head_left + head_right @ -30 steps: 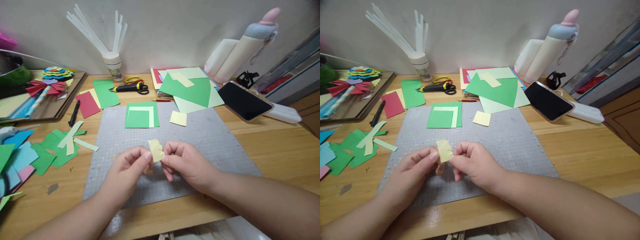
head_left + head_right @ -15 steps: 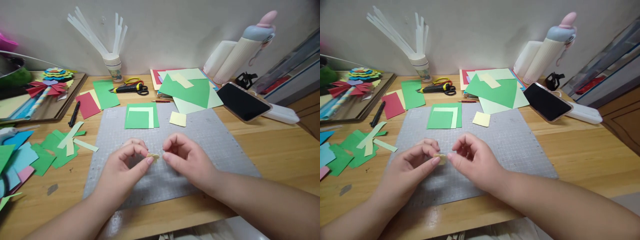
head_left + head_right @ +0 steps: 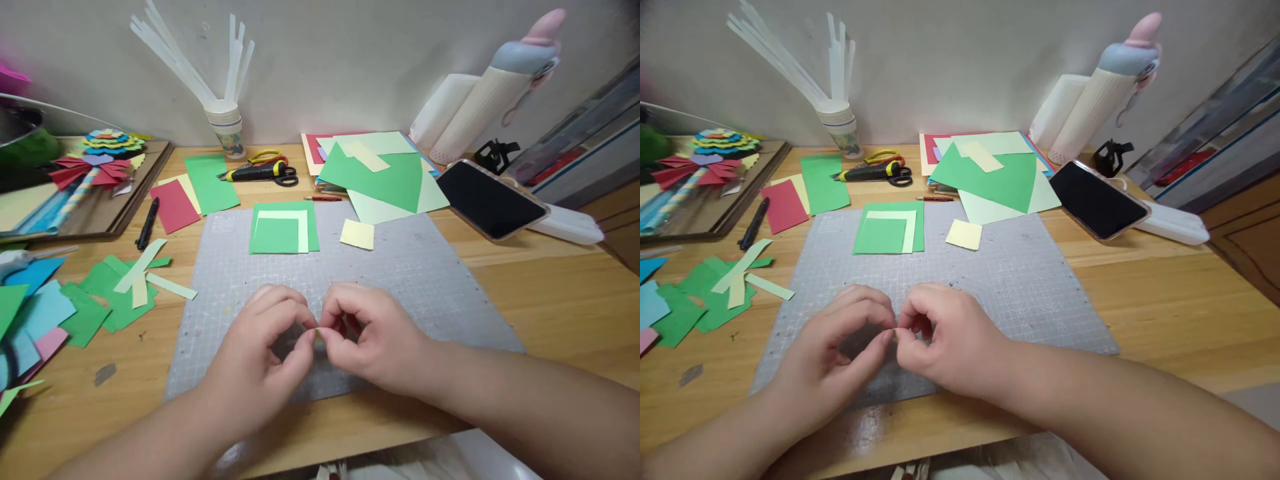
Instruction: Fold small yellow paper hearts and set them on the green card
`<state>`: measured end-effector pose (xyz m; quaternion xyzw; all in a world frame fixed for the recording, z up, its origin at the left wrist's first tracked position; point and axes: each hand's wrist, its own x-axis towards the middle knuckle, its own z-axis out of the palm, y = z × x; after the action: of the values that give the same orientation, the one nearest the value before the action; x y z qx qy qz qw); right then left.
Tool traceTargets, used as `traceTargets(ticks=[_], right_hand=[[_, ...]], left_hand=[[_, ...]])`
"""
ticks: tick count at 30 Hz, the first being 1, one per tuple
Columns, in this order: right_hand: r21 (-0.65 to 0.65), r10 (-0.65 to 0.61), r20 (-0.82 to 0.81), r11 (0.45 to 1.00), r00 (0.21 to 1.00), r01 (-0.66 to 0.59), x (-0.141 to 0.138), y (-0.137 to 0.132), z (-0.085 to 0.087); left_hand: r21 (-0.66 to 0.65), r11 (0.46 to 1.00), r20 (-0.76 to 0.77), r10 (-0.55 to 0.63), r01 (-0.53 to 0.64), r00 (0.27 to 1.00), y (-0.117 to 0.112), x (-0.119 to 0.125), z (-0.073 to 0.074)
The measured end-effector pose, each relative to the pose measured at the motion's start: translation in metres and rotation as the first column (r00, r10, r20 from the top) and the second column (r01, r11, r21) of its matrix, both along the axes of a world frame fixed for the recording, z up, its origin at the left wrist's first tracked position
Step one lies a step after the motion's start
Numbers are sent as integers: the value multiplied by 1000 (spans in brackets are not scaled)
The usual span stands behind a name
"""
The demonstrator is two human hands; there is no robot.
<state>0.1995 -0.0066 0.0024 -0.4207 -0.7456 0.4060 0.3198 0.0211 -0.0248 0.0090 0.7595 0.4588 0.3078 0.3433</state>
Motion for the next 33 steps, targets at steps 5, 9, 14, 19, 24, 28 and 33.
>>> traceTargets(ticks=[5, 9, 14, 19, 24, 28, 33], right_hand=[[64, 69, 120, 995, 990, -77, 2, -1, -3], [67, 111, 129, 991, 985, -120, 1, -1, -5], [20, 117, 88, 993, 989, -119, 0, -1, -5], [-8, 121, 88, 993, 989, -120, 1, -1, -4], [-15, 138, 65, 990, 988, -138, 0, 1, -3], [-22, 134, 71, 991, 988, -133, 0, 1, -3], [-5, 128, 59, 992, 990, -128, 0, 0, -4]], left_hand=[[105, 992, -129, -60, 74, 990, 0, 0, -3], [121, 987, -165, -85, 106, 983, 1, 0, -4], [134, 986, -169, -81, 104, 982, 0, 0, -4], [97, 987, -177, -107, 125, 978, 1, -1, -3], [52, 988, -168, -134, 144, 977, 2, -2, -1], [54, 987, -180, -137, 149, 974, 1, -2, 0], [110, 984, -234, -109, 138, 966, 0, -1, -1]])
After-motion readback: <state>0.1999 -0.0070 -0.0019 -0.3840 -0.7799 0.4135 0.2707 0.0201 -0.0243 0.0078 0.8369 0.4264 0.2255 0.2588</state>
